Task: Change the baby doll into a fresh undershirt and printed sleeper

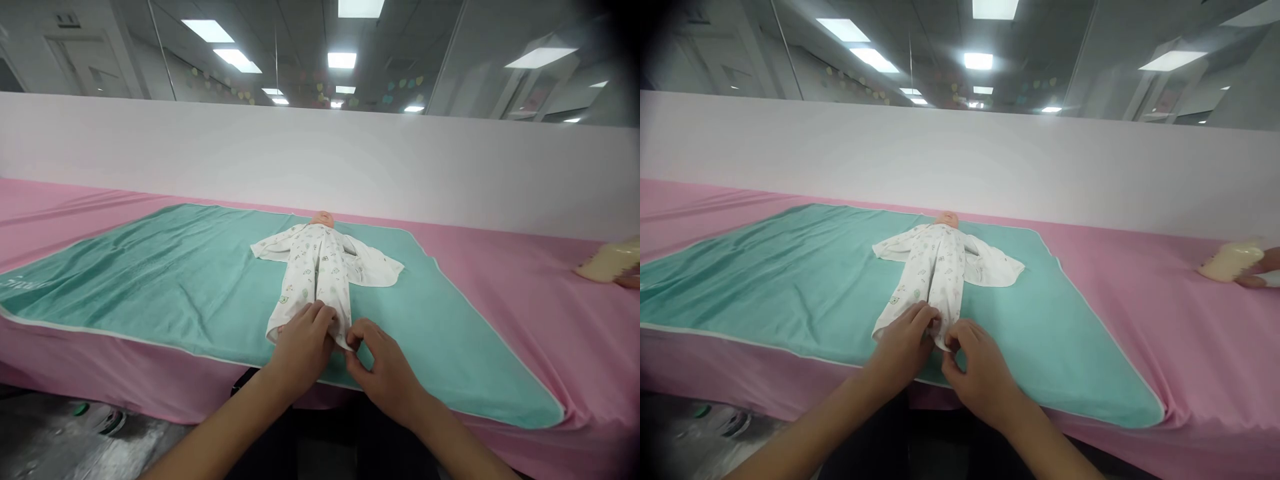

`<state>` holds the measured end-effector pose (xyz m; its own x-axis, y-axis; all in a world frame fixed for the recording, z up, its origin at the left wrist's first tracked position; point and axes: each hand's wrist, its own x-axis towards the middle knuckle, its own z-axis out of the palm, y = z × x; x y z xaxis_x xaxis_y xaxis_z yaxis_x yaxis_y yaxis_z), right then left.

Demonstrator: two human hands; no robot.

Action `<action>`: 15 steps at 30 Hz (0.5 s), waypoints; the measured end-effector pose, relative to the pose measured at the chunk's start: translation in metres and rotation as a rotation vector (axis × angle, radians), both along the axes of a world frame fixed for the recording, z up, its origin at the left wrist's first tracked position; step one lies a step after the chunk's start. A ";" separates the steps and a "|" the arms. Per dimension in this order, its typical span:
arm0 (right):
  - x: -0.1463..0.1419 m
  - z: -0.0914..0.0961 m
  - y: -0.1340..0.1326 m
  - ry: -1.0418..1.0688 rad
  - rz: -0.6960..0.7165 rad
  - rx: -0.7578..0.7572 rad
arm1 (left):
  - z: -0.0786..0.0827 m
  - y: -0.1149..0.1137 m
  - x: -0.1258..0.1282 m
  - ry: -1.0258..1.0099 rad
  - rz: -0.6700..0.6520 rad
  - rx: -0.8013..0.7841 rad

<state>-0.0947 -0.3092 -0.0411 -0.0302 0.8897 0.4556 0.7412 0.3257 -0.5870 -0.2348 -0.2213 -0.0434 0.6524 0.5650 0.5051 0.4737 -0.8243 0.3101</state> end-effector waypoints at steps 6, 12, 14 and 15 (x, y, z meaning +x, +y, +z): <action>0.002 -0.015 -0.002 -0.208 0.057 -0.014 | -0.010 -0.009 -0.016 0.056 -0.043 0.199; -0.004 -0.009 -0.006 -0.008 0.050 -0.046 | -0.012 -0.013 -0.017 0.129 -0.040 0.258; -0.005 -0.005 -0.004 0.031 0.040 -0.018 | -0.009 -0.007 -0.011 0.098 -0.010 0.252; -0.005 -0.005 -0.004 0.021 0.052 -0.009 | -0.007 -0.004 -0.008 0.079 0.004 0.258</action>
